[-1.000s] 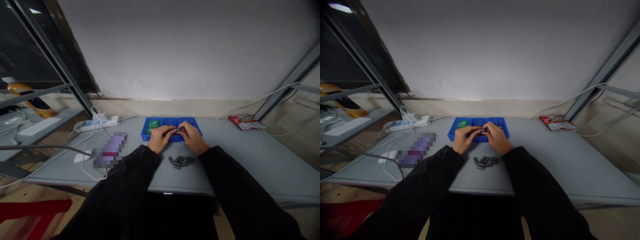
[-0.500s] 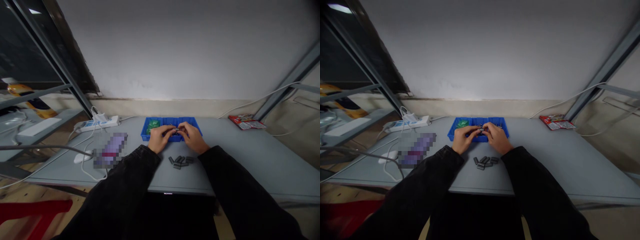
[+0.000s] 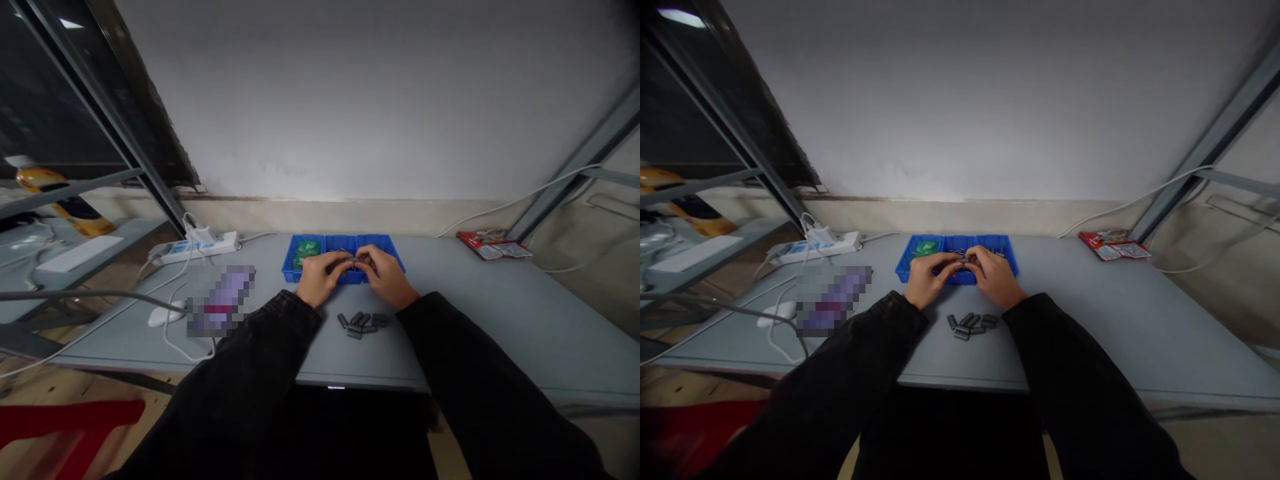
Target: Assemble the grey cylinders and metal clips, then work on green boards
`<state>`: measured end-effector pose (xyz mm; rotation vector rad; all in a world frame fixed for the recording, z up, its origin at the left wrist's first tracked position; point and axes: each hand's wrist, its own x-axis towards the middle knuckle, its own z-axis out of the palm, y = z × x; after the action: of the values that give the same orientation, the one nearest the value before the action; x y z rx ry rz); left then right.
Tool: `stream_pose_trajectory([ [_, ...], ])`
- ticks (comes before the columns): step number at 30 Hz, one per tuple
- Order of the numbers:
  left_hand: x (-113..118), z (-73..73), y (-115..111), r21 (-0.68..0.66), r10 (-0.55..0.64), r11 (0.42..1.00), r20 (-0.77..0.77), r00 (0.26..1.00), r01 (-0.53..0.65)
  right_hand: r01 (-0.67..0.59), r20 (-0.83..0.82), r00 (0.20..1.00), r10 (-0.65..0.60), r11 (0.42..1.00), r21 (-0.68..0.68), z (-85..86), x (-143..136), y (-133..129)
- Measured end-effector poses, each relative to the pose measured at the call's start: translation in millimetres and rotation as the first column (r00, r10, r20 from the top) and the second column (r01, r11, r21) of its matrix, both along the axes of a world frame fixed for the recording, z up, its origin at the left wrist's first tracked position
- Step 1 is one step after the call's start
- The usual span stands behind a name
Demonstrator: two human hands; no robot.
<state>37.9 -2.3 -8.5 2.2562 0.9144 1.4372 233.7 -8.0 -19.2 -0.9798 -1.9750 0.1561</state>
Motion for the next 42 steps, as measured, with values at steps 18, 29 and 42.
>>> stream_pose_trajectory([
  [18, 0.5, 2.1, -2.3, 0.002, -0.029, 1.0, -0.017, 0.999, 0.029, -0.033, 0.017, 0.999, 0.033, 0.999, -0.002, 0.2, -0.2, 1.0],
  [29, 0.0, 0.0, 0.1, 0.039, 0.023, 0.999, -0.001, 1.0, -0.023, -0.006, 0.002, 1.0, 0.006, 0.999, -0.039, -0.4, -0.8, 0.7],
  [42, 1.4, 0.1, -1.1, 0.045, 0.028, 0.999, 0.003, 1.0, -0.028, -0.036, 0.017, 0.999, 0.037, 0.998, -0.046, 0.7, -1.5, -0.6],
])
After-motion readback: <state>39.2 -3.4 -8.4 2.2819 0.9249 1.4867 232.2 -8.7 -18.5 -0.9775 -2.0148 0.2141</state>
